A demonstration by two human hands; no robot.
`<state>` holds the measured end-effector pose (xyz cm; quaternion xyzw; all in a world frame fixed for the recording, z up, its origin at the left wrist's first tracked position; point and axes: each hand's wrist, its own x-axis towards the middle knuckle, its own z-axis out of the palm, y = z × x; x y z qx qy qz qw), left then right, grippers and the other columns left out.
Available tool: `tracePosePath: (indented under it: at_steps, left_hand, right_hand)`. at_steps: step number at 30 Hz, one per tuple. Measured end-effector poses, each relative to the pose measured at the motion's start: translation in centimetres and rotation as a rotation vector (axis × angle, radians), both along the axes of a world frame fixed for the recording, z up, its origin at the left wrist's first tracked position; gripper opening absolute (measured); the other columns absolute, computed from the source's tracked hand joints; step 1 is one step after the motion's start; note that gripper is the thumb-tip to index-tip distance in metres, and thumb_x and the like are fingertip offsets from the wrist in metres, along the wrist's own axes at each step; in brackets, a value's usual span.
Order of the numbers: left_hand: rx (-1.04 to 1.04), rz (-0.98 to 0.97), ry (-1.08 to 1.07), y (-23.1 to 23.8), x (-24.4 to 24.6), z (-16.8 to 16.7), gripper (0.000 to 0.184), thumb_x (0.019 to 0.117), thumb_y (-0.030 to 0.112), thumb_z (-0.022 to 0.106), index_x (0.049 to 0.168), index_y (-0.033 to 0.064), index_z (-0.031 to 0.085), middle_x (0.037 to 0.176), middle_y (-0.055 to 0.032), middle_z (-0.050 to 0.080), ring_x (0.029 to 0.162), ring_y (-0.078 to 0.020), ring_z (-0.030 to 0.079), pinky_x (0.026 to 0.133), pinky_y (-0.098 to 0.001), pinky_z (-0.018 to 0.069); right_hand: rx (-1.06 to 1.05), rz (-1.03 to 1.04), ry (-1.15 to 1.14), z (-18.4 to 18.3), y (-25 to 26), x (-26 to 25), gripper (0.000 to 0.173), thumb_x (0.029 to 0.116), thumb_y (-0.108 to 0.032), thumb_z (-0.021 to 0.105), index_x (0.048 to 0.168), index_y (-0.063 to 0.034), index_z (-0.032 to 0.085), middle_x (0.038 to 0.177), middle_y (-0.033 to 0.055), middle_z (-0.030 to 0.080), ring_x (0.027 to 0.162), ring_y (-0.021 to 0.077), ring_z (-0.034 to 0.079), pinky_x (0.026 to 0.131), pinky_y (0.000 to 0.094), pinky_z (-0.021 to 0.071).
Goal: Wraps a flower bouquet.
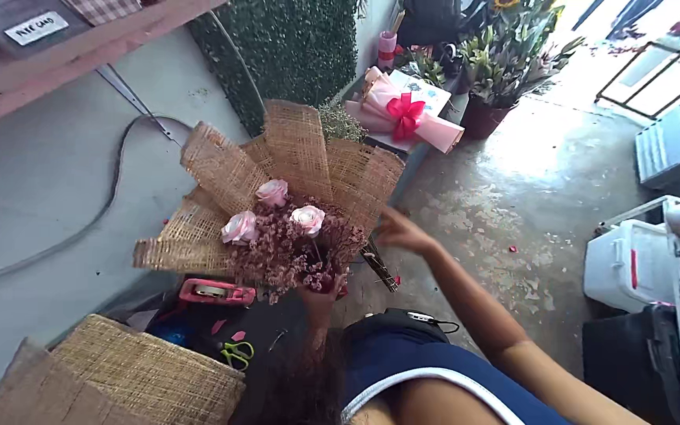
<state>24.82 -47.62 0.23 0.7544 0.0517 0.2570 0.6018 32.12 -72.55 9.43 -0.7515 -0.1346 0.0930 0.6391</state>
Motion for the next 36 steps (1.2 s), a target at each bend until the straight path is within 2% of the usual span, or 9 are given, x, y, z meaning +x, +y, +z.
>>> tracePosePath:
  at_steps: [2, 5, 10, 18, 23, 25, 29, 32, 36]
  left_hand:
    - [-0.059, -0.077, -0.002, -1.0, 0.4, 0.8, 0.125, 0.0586, 0.023, 0.091, 0.145, -0.026, 0.015, 0.14, -0.0392, 0.045, 0.129, -0.0197, 0.054, 0.11, -0.0258, 0.0427]
    - [-0.149, -0.132, 0.051, -2.3, 0.4, 2.1, 0.125, 0.0576, 0.023, 0.092, 0.146, -0.0234, 0.016, 0.139, -0.0353, 0.047, 0.126, -0.0163, 0.055, 0.108, -0.0245, 0.0438]
    - [-0.126, -0.253, 0.107, -2.8, -0.5, 3.2, 0.117, 0.0568, 0.024, 0.092, 0.14, -0.0245, 0.025, 0.126, -0.0283, 0.058, 0.113, -0.0085, 0.062, 0.099, -0.0216, 0.0502]
    - [-0.154, -0.458, 0.205, -2.5, -1.7, 4.3, 0.081, 0.0714, 0.015, 0.085, 0.127, -0.0253, 0.041, 0.113, -0.0179, 0.065, 0.103, -0.0003, 0.064, 0.094, -0.0175, 0.0517]
    - [0.424, -0.619, 0.893, -2.9, -4.2, 13.9, 0.047, 0.1012, 0.008, 0.059, 0.138, -0.0193, 0.048, 0.141, -0.0362, 0.051, 0.135, -0.039, 0.049, 0.116, -0.0421, 0.0332]
    - [0.573, -0.701, 0.985, -3.2, -4.7, 15.7, 0.046, 0.1064, 0.012, 0.052, 0.142, -0.0155, 0.045, 0.147, -0.0328, 0.048, 0.141, -0.0378, 0.044, 0.118, -0.0419, 0.0304]
    - [0.491, -0.749, 0.805, -2.1, -4.6, 11.3, 0.059, 0.0967, 0.022, 0.069, 0.138, -0.015, 0.05, 0.138, -0.029, 0.057, 0.133, -0.0278, 0.054, 0.115, -0.035, 0.0371]
    - [0.257, -0.798, 0.532, -1.7, -5.0, 6.9, 0.052, 0.0843, 0.012, 0.076, 0.122, -0.0193, 0.059, 0.115, -0.0274, 0.068, 0.109, -0.0228, 0.066, 0.101, -0.0343, 0.0499]
    - [0.574, -0.844, 0.979, -2.5, -4.5, 7.5, 0.055, 0.0982, 0.022, 0.068, 0.133, -0.0173, 0.053, 0.136, -0.034, 0.057, 0.134, -0.0407, 0.052, 0.116, -0.0481, 0.0359]
  right_hand:
    - [0.05, 0.209, 0.077, -2.4, 3.8, -1.8, 0.068, 0.0871, -0.006, 0.073, 0.146, 0.0069, 0.042, 0.141, 0.0193, 0.058, 0.126, 0.0181, 0.058, 0.107, 0.0359, 0.0481]
    - [0.323, 0.154, 0.088, -4.2, 6.6, -3.1, 0.055, 0.0977, -0.011, 0.054, 0.144, 0.0111, 0.034, 0.124, 0.0066, 0.063, 0.108, -0.0022, 0.061, 0.098, 0.0206, 0.0497]
    - [0.324, -0.008, 0.008, -4.5, 6.9, -5.1, 0.041, 0.1001, -0.011, 0.051, 0.13, 0.017, 0.047, 0.116, 0.0062, 0.065, 0.105, -0.0062, 0.058, 0.097, 0.0162, 0.0475]
    - [0.281, -0.27, 0.114, -4.1, 7.3, -7.7, 0.036, 0.0997, -0.002, 0.046, 0.129, 0.0188, 0.046, 0.115, 0.0127, 0.063, 0.107, 0.0001, 0.059, 0.098, 0.0163, 0.0458]
    - [-0.313, -0.091, 0.436, 1.4, 5.6, -9.4, 0.04, 0.1045, 0.002, 0.045, 0.141, 0.0183, 0.045, 0.145, 0.0329, 0.049, 0.138, 0.0297, 0.048, 0.117, 0.0337, 0.0315]
    - [-0.297, -0.106, 0.476, 1.7, 5.1, -9.8, 0.042, 0.1031, 0.003, 0.047, 0.142, 0.0175, 0.043, 0.145, 0.0312, 0.049, 0.136, 0.027, 0.048, 0.116, 0.0321, 0.0327]
    - [0.055, -0.222, 0.319, -2.1, 4.6, -10.9, 0.039, 0.0975, 0.008, 0.05, 0.134, 0.0185, 0.046, 0.121, 0.0203, 0.06, 0.109, 0.0052, 0.057, 0.099, 0.0177, 0.0443]
    - [-0.204, -0.137, 0.333, -3.7, 3.5, -12.4, 0.039, 0.1035, 0.001, 0.046, 0.138, 0.0192, 0.047, 0.138, 0.03, 0.057, 0.132, 0.0246, 0.053, 0.115, 0.0311, 0.0361]
    - [-0.233, -0.113, 0.442, -4.5, 2.6, -13.4, 0.038, 0.1037, 0.002, 0.045, 0.138, 0.0182, 0.048, 0.14, 0.0317, 0.053, 0.132, 0.0278, 0.051, 0.115, 0.0333, 0.035]
